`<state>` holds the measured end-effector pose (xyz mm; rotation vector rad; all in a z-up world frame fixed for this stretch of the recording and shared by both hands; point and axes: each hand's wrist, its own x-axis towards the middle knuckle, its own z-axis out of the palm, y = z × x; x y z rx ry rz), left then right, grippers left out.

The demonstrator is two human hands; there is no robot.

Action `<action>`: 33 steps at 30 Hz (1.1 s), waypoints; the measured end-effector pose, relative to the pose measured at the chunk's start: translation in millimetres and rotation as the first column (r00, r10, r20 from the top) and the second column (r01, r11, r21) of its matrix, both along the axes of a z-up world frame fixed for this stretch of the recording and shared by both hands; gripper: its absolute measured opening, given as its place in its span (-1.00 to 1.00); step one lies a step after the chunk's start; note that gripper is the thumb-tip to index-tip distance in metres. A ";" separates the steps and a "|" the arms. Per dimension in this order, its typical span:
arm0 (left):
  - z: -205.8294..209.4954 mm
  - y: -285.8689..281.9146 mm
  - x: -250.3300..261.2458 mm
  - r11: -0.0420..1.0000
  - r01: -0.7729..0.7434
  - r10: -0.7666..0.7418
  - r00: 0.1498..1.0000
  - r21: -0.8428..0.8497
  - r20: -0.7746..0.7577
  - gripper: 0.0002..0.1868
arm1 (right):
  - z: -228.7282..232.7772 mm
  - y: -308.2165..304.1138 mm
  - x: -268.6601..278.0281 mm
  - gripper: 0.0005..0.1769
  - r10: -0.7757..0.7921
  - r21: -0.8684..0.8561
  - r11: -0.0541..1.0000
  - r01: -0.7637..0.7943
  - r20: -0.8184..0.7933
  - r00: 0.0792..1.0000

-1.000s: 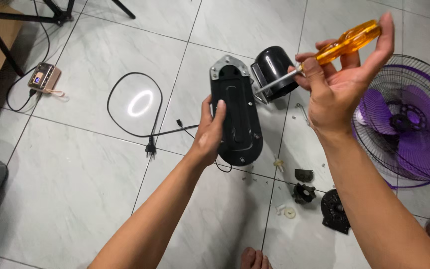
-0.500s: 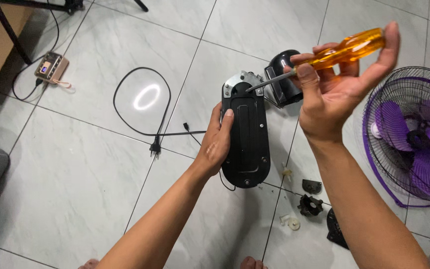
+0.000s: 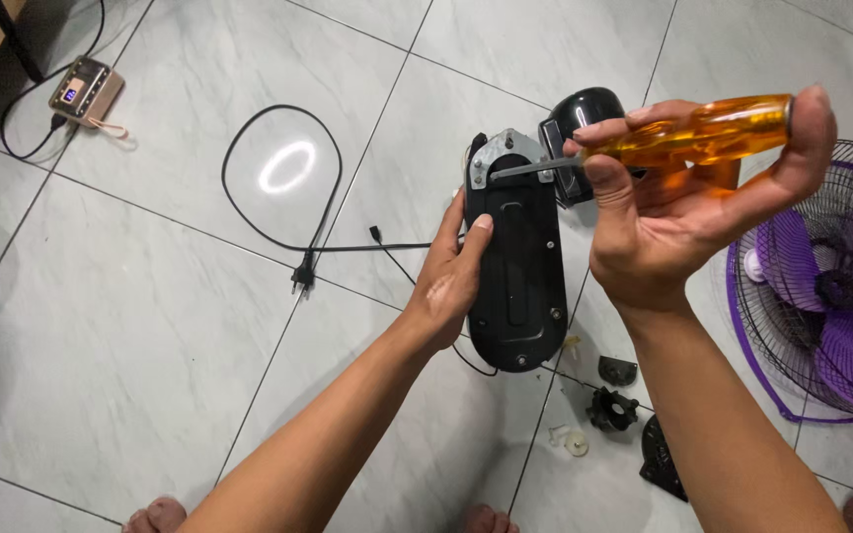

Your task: The person reassembles an electric fan by attaching a black plastic base cover to the motor housing. They insert several screws by hand and then use a screwdriver to tighten them, securing the cover in place.

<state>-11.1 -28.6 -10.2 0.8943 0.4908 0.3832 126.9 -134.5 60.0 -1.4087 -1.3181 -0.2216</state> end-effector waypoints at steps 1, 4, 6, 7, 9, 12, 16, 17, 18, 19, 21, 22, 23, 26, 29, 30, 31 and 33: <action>1.3 -0.8 0.2 1.000 0.001 -0.001 1.000 -0.006 0.006 -0.30 | -0.5 0.2 -1.3 0.09 0.002 -0.003 1.000 -0.002 0.006 1.000; 5.9 -1.6 1.8 1.000 0.005 -0.005 1.000 -0.021 0.013 -0.32 | -2.6 2.5 -5.1 0.10 0.012 0.008 1.000 -0.011 -0.027 1.000; 7.8 -2.0 3.1 0.999 0.007 -0.007 1.000 -0.031 -0.004 -0.32 | -2.8 4.5 -5.3 0.10 0.019 0.012 1.000 -0.019 -0.022 1.000; 8.3 -2.3 3.2 1.000 0.004 -0.004 1.000 -0.026 -0.005 -0.33 | -2.9 5.3 -6.1 0.10 0.022 0.015 1.000 -0.022 -0.020 1.000; 8.2 -3.0 4.1 1.000 -0.001 0.001 1.000 -0.016 -0.005 -0.34 | -3.1 7.8 -7.4 0.08 0.028 0.025 0.999 -0.027 -0.025 0.999; 6.7 -4.8 5.7 0.999 -0.031 0.030 0.999 0.035 0.030 -0.35 | -1.4 10.7 -6.8 0.08 0.041 0.023 0.999 -0.041 0.008 0.999; 5.4 -5.8 7.5 0.998 -0.037 0.034 0.999 0.056 0.038 -0.36 | -2.0 12.9 -7.9 0.06 0.046 0.040 0.998 -0.046 0.002 0.999; 5.5 -5.7 8.0 0.997 -0.037 0.035 0.999 0.061 0.025 -0.36 | -2.2 13.3 -7.9 0.06 0.045 0.043 0.998 -0.045 0.003 0.999; 5.8 -5.7 8.3 0.997 -0.037 0.036 0.999 0.066 0.012 -0.37 | -2.3 13.5 -7.3 0.06 0.041 0.040 0.998 -0.042 0.016 0.999; 6.4 -5.7 8.1 0.997 -0.031 0.031 0.999 0.068 0.009 -0.37 | -2.5 13.7 -7.3 0.06 0.040 0.042 0.998 -0.041 0.017 0.999; 8.0 -5.2 7.5 0.997 -0.021 0.021 1.000 0.071 0.004 -0.37 | -2.6 14.4 -6.9 0.05 0.041 0.048 0.998 -0.042 0.010 0.999; 8.9 -5.0 7.4 0.997 -0.021 0.021 1.000 0.073 0.006 -0.36 | -2.6 15.1 -6.2 0.05 0.043 0.052 0.998 -0.044 0.013 0.999; 10.0 -5.4 7.2 0.997 -0.022 0.021 1.000 0.073 0.007 -0.36 | -2.6 15.2 -6.0 0.05 0.046 0.055 0.997 -0.046 0.015 0.999; 13.3 -6.0 6.1 0.997 -0.017 0.017 1.000 0.079 0.000 -0.36 | -2.4 15.8 -5.7 0.06 0.050 0.056 0.997 -0.052 0.028 0.998; 15.8 -5.1 4.9 0.995 -0.004 0.005 1.000 0.098 -0.013 -0.36 | -2.1 15.0 -7.2 0.06 0.057 0.045 0.997 -0.058 0.019 0.998; 16.3 -5.0 4.1 0.994 0.001 0.001 1.000 0.105 -0.018 -0.36 | -1.5 14.7 -6.8 0.06 0.062 0.040 0.997 -0.064 0.033 0.998; 16.5 -4.8 4.5 0.996 0.009 -0.006 0.999 0.091 -0.032 -0.36 | -1.5 14.3 -7.3 0.06 0.059 0.037 0.997 -0.061 0.041 0.997; 16.4 -4.9 4.9 0.998 0.025 -0.021 0.998 0.059 -0.060 -0.35 | -1.2 14.5 -7.2 0.06 0.046 0.033 0.998 -0.048 0.052 0.998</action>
